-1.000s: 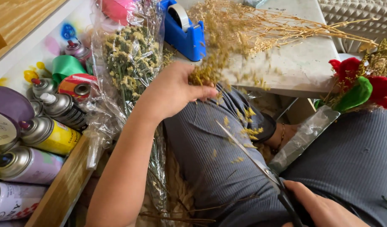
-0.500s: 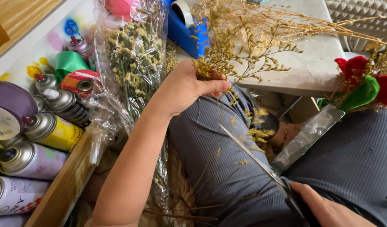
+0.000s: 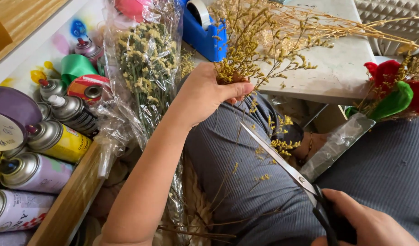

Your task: Trimming and organizing dried yellow flower stems using scissors.

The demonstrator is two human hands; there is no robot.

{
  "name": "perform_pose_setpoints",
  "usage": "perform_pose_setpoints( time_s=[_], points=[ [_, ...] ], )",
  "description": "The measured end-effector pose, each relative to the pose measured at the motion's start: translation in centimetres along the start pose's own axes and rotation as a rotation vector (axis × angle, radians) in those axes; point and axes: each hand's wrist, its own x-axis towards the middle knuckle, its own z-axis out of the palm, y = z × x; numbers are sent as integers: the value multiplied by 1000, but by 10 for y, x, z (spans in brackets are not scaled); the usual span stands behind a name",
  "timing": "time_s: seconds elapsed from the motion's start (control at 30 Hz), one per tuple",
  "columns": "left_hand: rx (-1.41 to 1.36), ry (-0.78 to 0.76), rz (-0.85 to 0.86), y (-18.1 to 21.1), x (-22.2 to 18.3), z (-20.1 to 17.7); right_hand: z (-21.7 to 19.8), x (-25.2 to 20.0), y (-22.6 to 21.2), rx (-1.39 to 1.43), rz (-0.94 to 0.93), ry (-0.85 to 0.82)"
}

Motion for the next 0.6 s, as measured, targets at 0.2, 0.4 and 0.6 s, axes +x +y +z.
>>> perform_pose_setpoints(
  time_s=[0.2, 0.4, 0.6],
  points=[
    [81, 28, -19, 4, 1, 1, 8, 7, 5, -79, 63, -52],
    [32, 13, 24, 1, 0, 1, -7, -1, -22, -142, 141, -51],
    [85, 3, 31, 4, -2, 1, -9, -15, -35, -114, 192, 86]
  ],
)
